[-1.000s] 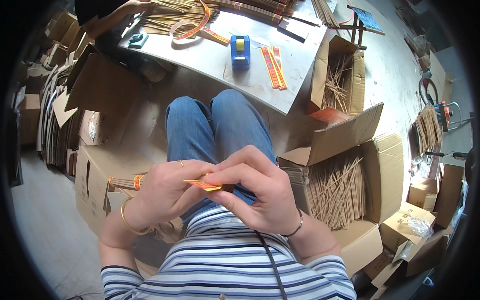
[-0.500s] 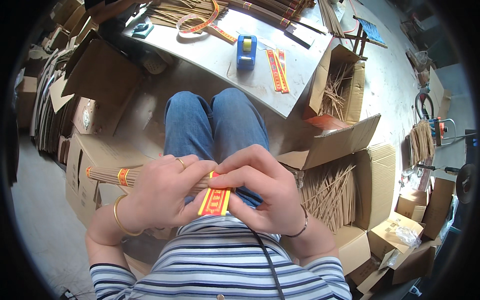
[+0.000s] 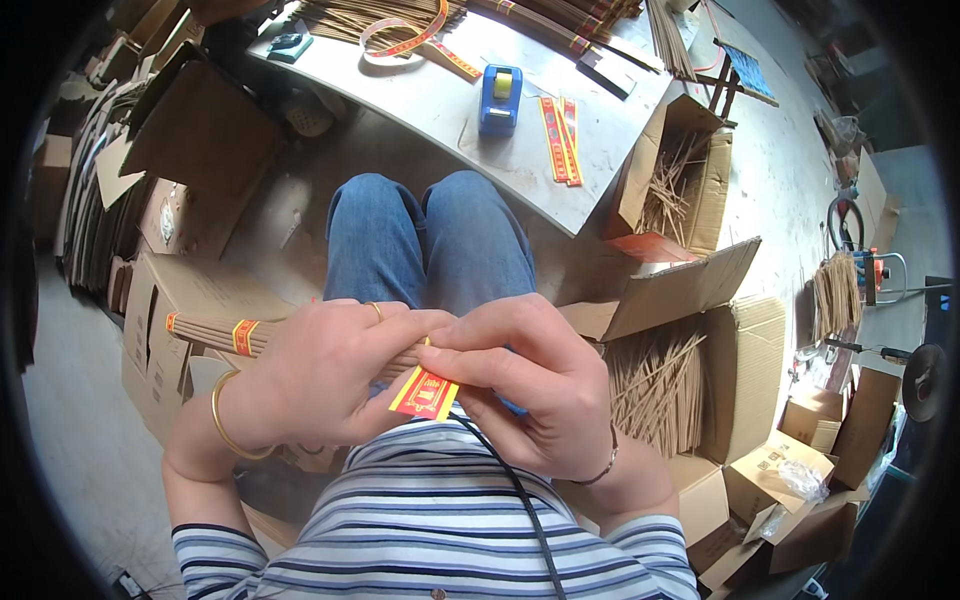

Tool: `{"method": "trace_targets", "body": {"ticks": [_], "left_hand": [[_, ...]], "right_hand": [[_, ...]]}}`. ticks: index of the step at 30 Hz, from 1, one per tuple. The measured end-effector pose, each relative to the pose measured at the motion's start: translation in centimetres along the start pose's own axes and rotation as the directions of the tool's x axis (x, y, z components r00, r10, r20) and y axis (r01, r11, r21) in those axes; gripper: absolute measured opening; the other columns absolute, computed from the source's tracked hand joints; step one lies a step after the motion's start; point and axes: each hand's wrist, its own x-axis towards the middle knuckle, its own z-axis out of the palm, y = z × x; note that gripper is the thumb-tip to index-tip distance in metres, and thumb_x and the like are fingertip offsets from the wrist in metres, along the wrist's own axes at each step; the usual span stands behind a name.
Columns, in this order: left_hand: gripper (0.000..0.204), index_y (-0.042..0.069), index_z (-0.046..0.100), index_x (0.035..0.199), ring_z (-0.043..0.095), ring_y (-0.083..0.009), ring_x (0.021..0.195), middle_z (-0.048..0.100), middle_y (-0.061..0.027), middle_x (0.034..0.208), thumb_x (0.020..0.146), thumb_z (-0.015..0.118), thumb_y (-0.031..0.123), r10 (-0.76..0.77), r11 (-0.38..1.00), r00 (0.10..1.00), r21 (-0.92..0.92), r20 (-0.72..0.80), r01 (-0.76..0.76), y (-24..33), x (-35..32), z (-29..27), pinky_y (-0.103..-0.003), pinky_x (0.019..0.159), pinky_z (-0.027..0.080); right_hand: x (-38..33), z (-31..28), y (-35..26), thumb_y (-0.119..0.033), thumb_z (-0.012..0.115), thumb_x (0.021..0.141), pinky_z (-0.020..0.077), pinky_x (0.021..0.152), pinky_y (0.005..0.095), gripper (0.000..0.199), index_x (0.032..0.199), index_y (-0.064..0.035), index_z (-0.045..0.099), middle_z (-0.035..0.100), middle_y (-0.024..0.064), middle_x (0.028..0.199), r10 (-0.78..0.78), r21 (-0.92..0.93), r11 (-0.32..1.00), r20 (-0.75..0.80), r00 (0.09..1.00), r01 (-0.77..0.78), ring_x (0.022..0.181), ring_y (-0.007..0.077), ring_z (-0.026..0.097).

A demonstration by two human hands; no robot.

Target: The person gathers thin wooden sticks from a cardboard box, aligns them into a bundle, and wraps a red and yellow paper band around the middle to secure them. The person repeats this process for multiple bundles.

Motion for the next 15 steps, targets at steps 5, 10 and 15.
{"method": "trace_targets", "body": {"ticks": [5,10,15], "left_hand": [[0.037,0.006,0.061,0.115,0.067,-0.0321,0.075,0.068,-0.0134,0.087,0.083,0.062,0.024,-0.002,0.999,0.998,-0.053,0.067,0.006,0.4,0.5,-0.6,-0.038,0.062,0.053],[0.031,0.003,0.061,0.106,0.066,-0.0328,0.068,0.067,-0.0133,0.079,0.088,0.056,0.027,0.049,0.989,0.999,-0.140,-0.004,-0.049,0.0,0.5,-0.3,-0.041,0.059,0.053],[0.032,0.002,0.061,0.107,0.066,-0.0331,0.070,0.067,-0.0145,0.080,0.088,0.054,0.026,0.038,0.986,0.997,-0.164,0.069,-0.026,0.3,0.5,-0.8,-0.041,0.061,0.053]], "right_hand": [[-0.1,-0.6,0.0,-0.001,0.075,0.070,0.0523,0.074,0.0311,0.031,0.101,-0.0046,0.072,0.064,0.0077,0.098,-0.096,-0.126,0.987,0.013,0.995,0.097,0.089,0.0231,0.063],[-0.5,0.0,0.9,-0.008,0.078,0.068,0.0545,0.074,0.0319,0.032,0.100,-0.0049,0.073,0.066,0.0074,0.100,-0.248,-0.194,0.952,-0.036,0.968,0.237,0.088,0.0245,0.065],[-0.7,0.1,1.0,-0.009,0.077,0.069,0.0551,0.072,0.0315,0.029,0.098,-0.0057,0.073,0.067,0.0072,0.098,-0.279,-0.170,0.949,-0.064,0.958,0.265,0.087,0.0239,0.065]]}}
